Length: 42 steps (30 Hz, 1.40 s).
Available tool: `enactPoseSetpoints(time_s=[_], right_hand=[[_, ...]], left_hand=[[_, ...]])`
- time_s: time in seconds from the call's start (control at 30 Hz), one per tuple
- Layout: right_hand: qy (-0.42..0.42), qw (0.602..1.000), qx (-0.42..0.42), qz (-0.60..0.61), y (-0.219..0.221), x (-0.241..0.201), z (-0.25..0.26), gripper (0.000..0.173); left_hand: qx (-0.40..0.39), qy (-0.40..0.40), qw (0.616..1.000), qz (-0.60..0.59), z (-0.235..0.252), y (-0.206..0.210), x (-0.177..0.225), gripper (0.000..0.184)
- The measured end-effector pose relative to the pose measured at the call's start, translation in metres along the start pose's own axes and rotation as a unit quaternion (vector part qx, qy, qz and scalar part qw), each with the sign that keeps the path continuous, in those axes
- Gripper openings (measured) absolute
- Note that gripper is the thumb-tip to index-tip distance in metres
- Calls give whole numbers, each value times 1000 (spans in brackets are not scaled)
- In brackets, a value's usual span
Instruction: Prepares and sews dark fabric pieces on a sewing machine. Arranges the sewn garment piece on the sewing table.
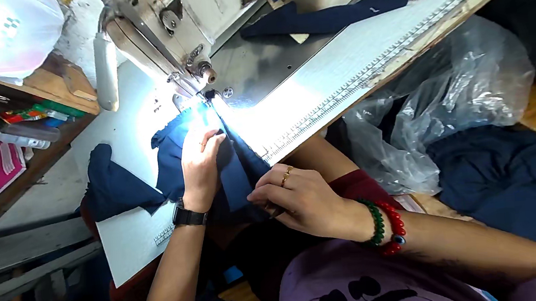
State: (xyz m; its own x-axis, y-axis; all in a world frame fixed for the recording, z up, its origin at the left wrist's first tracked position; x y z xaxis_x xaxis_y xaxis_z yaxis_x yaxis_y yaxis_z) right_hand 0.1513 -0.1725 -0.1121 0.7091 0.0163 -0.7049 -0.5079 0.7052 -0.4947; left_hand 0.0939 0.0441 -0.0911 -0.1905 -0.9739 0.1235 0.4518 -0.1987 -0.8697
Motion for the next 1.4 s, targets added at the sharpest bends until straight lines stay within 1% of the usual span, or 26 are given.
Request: enactPoseSetpoints(time_s=[0.17,0.33,0.4,0.47,0.5,0.53,0.63,0.73,0.8,0.9,0.97,1.03,1.2,1.27,1.33,1.4], right_hand=[[7,1000,7,-4,-2,3,-2,15],[0,1000,14,-15,-8,3,1,15],[-3,1000,10,-16,-9,3,0,15],[3,1000,-16,-15,-10,5,2,17],[13,999,-34,-16,-12,8,7,21],[25,998,-47,-22,-14,12,15,26],[37,994,-59,-82,-15,33,54,27],[64,980,-105,-159,-6,53,94,33],[68,975,-111,-182,1,59,108,33],[78,966,-123,-212,7,60,113,25],[80,965,-119,-218,11,59,109,25],[65,970,-100,-213,14,60,102,28],[88,958,-134,-238,14,59,110,36],[90,959,-134,-234,15,58,115,30],[91,960,-130,-231,15,59,117,33],[91,965,-114,-216,16,62,119,30]], left_hand=[[38,60,997,21,4,4,-5,16],[27,73,997,29,6,5,-6,18],[13,61,998,12,6,6,-7,21],[1,31,999,-9,4,6,-8,23],[9,16,1000,-25,3,5,-9,24],[21,0,999,-44,2,5,-10,24],[49,-26,995,-80,3,3,-12,28],[55,-54,993,-87,5,7,-9,27],[51,-56,994,-80,5,9,-11,29],[35,-55,994,-85,5,10,-14,30],[26,-61,994,-92,5,11,-16,28],[20,-62,993,-97,6,10,-18,27],[60,-61,988,-130,6,6,-21,27],[71,-64,985,-140,5,7,-20,27],[74,-64,985,-144,4,8,-21,27],[73,-63,985,-145,4,9,-21,28]])
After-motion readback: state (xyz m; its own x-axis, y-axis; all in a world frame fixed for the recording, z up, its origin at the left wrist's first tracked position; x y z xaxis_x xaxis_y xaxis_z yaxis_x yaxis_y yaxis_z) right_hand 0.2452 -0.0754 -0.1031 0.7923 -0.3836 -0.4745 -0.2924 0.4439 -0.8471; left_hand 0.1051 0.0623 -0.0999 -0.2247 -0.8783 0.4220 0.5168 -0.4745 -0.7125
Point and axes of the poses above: each hand's wrist, its own z-axis towards the middle knuckle, its own y-axis out of the palm, x = y × z, the point moved 1 cm from there along z, towards the middle knuckle, and after that the axes turned 12 degrees about y, right-handed, at the moved point
